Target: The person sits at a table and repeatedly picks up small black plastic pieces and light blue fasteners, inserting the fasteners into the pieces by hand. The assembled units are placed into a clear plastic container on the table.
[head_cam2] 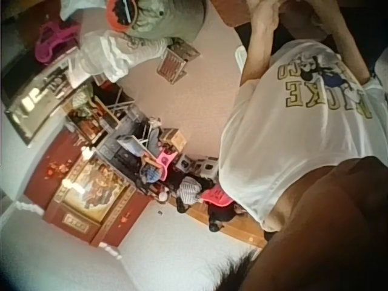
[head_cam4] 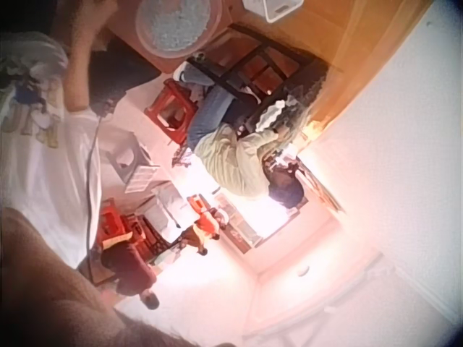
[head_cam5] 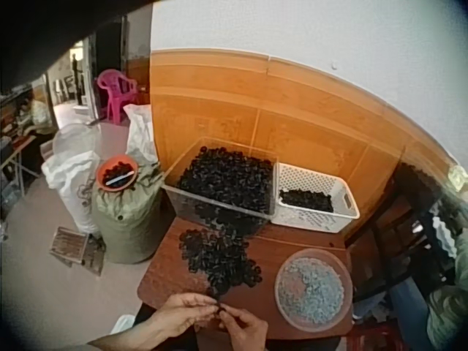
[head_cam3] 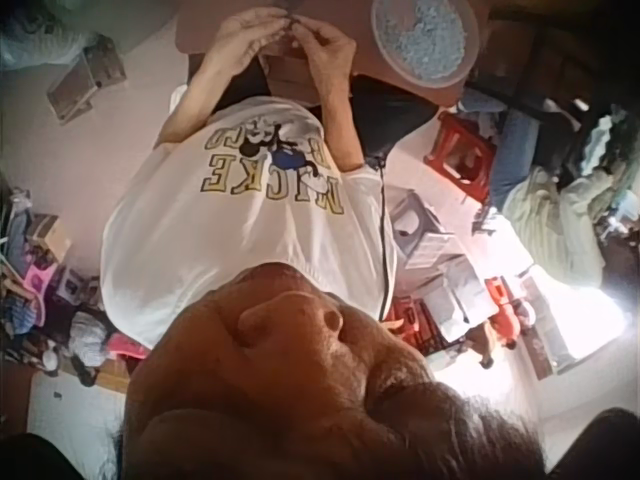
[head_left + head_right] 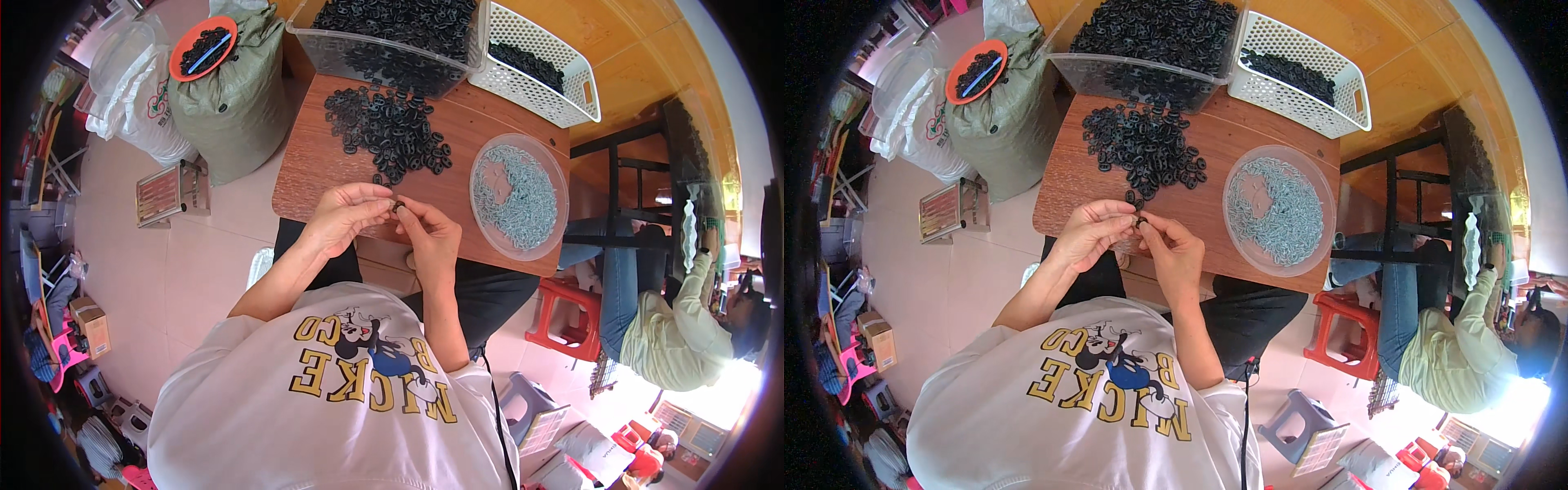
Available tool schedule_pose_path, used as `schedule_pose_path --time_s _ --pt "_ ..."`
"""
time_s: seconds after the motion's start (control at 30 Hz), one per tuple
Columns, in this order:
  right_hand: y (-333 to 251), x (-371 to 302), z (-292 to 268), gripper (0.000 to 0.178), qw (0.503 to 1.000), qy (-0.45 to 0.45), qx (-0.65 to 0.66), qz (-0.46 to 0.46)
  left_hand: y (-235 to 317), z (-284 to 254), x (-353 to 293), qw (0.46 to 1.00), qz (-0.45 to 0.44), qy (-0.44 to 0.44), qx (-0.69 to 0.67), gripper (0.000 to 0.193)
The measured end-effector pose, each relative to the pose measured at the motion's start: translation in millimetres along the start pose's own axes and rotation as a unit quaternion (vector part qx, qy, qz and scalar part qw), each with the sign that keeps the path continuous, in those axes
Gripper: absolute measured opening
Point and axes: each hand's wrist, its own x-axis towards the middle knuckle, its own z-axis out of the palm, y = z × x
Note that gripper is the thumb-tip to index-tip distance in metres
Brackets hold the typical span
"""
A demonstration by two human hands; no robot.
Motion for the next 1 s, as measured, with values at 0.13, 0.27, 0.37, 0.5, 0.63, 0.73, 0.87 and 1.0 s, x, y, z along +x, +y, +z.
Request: schedule_pose_path --time_s 0.13,0.27,0.37,0.5,0.63,0.73,0.87,1.0 --pt "-5 -3 2 0.018 1.000 0.010 0.024 0.008 -1 2 -2 1.000 0.012 -0.001 0.022 0.017" --pt "-2 -3 -1 0.018 1.000 0.001 0.009 0.009 -1 4 -4 0.998 0.025 0.004 0.056 0.017" --pt "-3 -4 -1 0.017 1.000 0.001 -0.010 -0.002 -1 5 -5 0.998 0.027 0.004 0.060 0.016" --pt "-1 -7 -1 0.017 0.997 0.010 -0.064 -0.043 -3 4 -6 0.994 0.051 -0.001 0.094 0.016" --pt "-4 -14 3 0.018 0.963 0.028 -0.236 -0.127 2 8 -11 0.984 0.054 -0.002 0.168 0.016" --pt "-8 -16 7 0.017 0.966 0.028 -0.224 -0.121 -1 6 -13 0.987 0.039 0.001 0.159 0.016" --pt "12 -15 1 0.017 0.982 0.029 -0.171 -0.067 -14 1 -13 0.989 0.048 0.014 0.136 0.018" --pt "17 -22 3 0.017 0.983 0.042 -0.164 -0.073 -22 -6 -15 0.994 0.032 0.042 0.100 0.021"
